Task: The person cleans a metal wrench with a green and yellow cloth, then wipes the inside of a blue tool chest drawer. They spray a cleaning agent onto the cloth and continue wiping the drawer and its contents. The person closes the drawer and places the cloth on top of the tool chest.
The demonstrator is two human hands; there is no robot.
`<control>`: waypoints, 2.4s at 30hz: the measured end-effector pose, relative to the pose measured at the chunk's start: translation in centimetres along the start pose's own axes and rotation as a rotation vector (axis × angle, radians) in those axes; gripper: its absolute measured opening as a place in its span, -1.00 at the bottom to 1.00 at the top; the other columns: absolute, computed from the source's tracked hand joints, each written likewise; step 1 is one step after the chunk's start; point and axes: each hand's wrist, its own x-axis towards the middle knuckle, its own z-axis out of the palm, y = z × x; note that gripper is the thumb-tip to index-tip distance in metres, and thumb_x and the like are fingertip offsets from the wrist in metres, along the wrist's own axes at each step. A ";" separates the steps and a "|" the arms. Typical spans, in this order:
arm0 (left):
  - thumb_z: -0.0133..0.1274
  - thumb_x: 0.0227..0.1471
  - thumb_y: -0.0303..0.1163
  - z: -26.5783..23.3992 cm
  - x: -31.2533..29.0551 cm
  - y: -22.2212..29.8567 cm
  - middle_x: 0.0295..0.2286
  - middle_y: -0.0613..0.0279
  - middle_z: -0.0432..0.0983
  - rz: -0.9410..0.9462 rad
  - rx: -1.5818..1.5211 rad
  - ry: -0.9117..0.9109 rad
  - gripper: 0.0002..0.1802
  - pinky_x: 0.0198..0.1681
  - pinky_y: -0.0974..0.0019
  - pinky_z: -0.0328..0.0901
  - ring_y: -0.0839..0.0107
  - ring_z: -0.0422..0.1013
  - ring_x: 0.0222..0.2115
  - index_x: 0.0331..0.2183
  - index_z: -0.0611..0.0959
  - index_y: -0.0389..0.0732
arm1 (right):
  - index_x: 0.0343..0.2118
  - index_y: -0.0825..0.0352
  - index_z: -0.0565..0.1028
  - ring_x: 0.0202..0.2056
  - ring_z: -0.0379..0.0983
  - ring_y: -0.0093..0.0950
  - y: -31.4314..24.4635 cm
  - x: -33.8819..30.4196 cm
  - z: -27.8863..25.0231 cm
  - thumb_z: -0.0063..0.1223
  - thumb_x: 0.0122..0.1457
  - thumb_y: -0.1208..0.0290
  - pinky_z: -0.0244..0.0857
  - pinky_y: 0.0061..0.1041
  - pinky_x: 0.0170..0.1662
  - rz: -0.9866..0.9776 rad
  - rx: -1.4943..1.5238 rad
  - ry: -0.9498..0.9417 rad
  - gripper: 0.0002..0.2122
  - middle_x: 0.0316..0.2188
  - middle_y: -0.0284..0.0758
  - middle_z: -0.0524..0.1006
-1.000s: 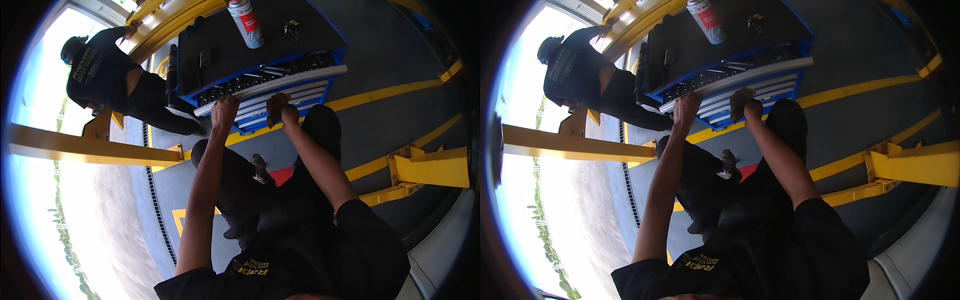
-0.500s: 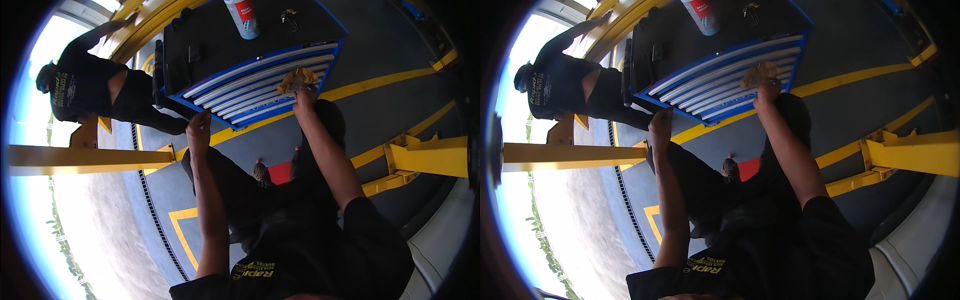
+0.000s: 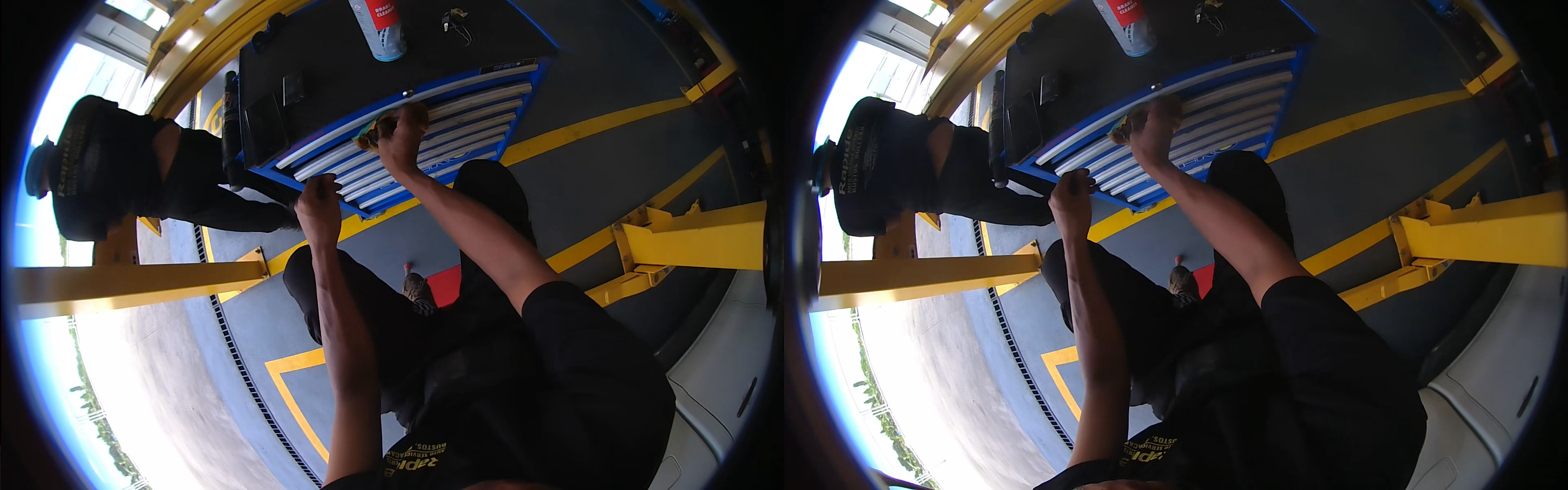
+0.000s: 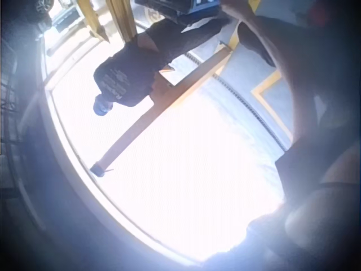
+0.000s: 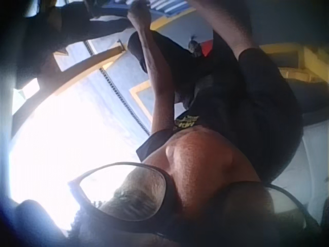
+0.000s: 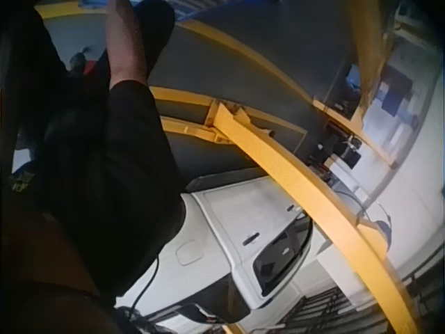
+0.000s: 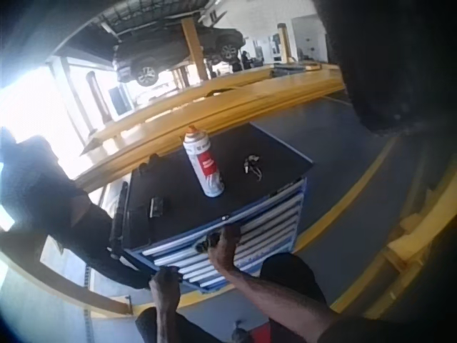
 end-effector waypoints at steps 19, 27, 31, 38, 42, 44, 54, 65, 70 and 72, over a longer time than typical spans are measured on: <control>-0.25 0.43 0.39 4.2 -4.2 3.1 0.25 -0.13 0.45 -0.843 -1.058 -0.451 -0.04 0.32 -0.13 0.38 -0.05 0.46 0.23 0.40 0.32 -0.28 | 0.14 0.35 0.52 -0.01 0.60 -0.39 -7.2 -1.4 -10.8 0.10 0.38 0.47 0.48 -0.33 0.06 1.008 0.673 -0.353 -0.70 0.02 -0.25 0.59; -0.22 0.55 0.01 3.9 -2.4 2.6 0.28 -0.09 0.39 -0.670 -1.443 -0.160 -0.33 0.34 -0.12 0.36 0.03 0.42 0.28 0.40 0.28 -0.28 | 0.24 0.26 0.47 0.13 0.50 -0.18 -12.7 8.6 -10.4 0.37 0.30 0.36 0.43 -0.18 0.11 -0.317 -0.150 -0.269 -0.52 0.15 -0.09 0.49; -0.25 0.51 0.18 2.2 -2.4 3.5 0.36 -0.13 0.29 -0.629 -1.476 -0.136 -0.22 0.40 -0.26 0.24 -0.09 0.27 0.38 0.44 0.27 -0.20 | 0.44 0.32 0.21 0.22 0.45 -0.21 -14.9 18.0 -6.6 0.47 0.23 0.21 0.39 -0.15 0.29 -0.567 -0.385 0.015 -0.18 0.21 -0.07 0.40; -0.47 0.51 0.28 1.5 -2.2 4.5 0.39 -0.09 0.24 -0.610 -1.838 -0.106 -0.13 0.47 -0.24 0.09 -0.11 0.20 0.40 0.46 0.25 -0.21 | 0.52 0.21 0.06 0.38 0.31 -0.10 -14.9 22.4 -5.1 0.58 0.08 0.34 0.23 -0.15 0.41 -0.107 0.096 -0.480 0.02 0.42 -0.03 0.28; -0.55 0.47 0.34 1.1 -2.7 3.8 0.42 -0.09 0.21 -0.637 -1.872 -0.019 -0.07 0.49 -0.25 0.03 -0.12 0.16 0.42 0.46 0.26 -0.19 | 0.45 0.29 0.11 0.17 0.50 -0.24 -16.9 15.7 -10.0 0.47 0.17 0.35 0.45 -0.15 0.28 -0.470 0.270 -0.518 -0.12 0.21 -0.09 0.40; -0.54 0.47 0.34 1.8 -2.3 3.2 0.42 -0.06 0.21 -0.630 -1.880 -0.021 -0.08 0.49 -0.25 0.05 -0.11 0.17 0.42 0.45 0.28 -0.17 | 0.41 0.25 0.17 0.12 0.53 -0.23 -16.4 11.1 -12.8 0.53 0.01 0.45 0.49 -0.13 0.24 -0.407 0.217 -0.546 -0.09 0.20 -0.08 0.38; -0.11 0.33 0.00 1.4 -2.8 2.4 0.19 0.04 0.56 -0.445 -2.070 -0.064 -0.36 0.37 -0.11 0.28 0.04 0.44 0.24 0.22 0.60 -0.20 | 0.37 0.17 0.33 0.23 0.51 -0.09 -14.2 -0.8 -14.8 0.44 -0.02 0.49 0.42 -0.15 0.30 -0.091 0.254 -0.984 -0.18 0.29 -0.10 0.44; -0.21 0.42 0.29 2.4 -2.9 -0.8 0.17 0.05 0.58 -0.438 -1.970 -0.144 -0.22 0.31 -0.09 0.36 0.01 0.50 0.18 0.27 0.55 -0.14 | 0.35 0.16 0.35 -0.07 0.58 -0.43 -13.7 -1.9 -14.0 0.41 0.12 0.40 0.52 -0.37 0.04 0.194 0.521 -1.044 -0.30 0.00 -0.27 0.54; -0.19 0.42 0.28 3.3 -2.5 -1.0 0.14 0.07 0.60 -0.423 -1.873 -0.021 -0.24 0.30 -0.05 0.37 0.03 0.52 0.15 0.25 0.57 -0.13 | 0.30 0.15 0.36 -0.15 0.58 -0.51 -14.3 -2.0 -14.5 0.40 0.14 0.40 0.52 -0.40 -0.03 0.286 0.452 -1.178 -0.35 -0.15 -0.35 0.56; -0.18 0.42 0.26 3.6 -2.2 -0.8 0.13 0.07 0.60 -0.376 -1.843 0.006 -0.27 0.29 -0.03 0.37 0.04 0.52 0.14 0.24 0.58 -0.13 | 0.30 0.15 0.36 -0.16 0.58 -0.53 -14.1 -2.2 -14.6 0.40 0.14 0.41 0.53 -0.42 -0.06 0.245 0.430 -1.179 -0.35 -0.17 -0.35 0.56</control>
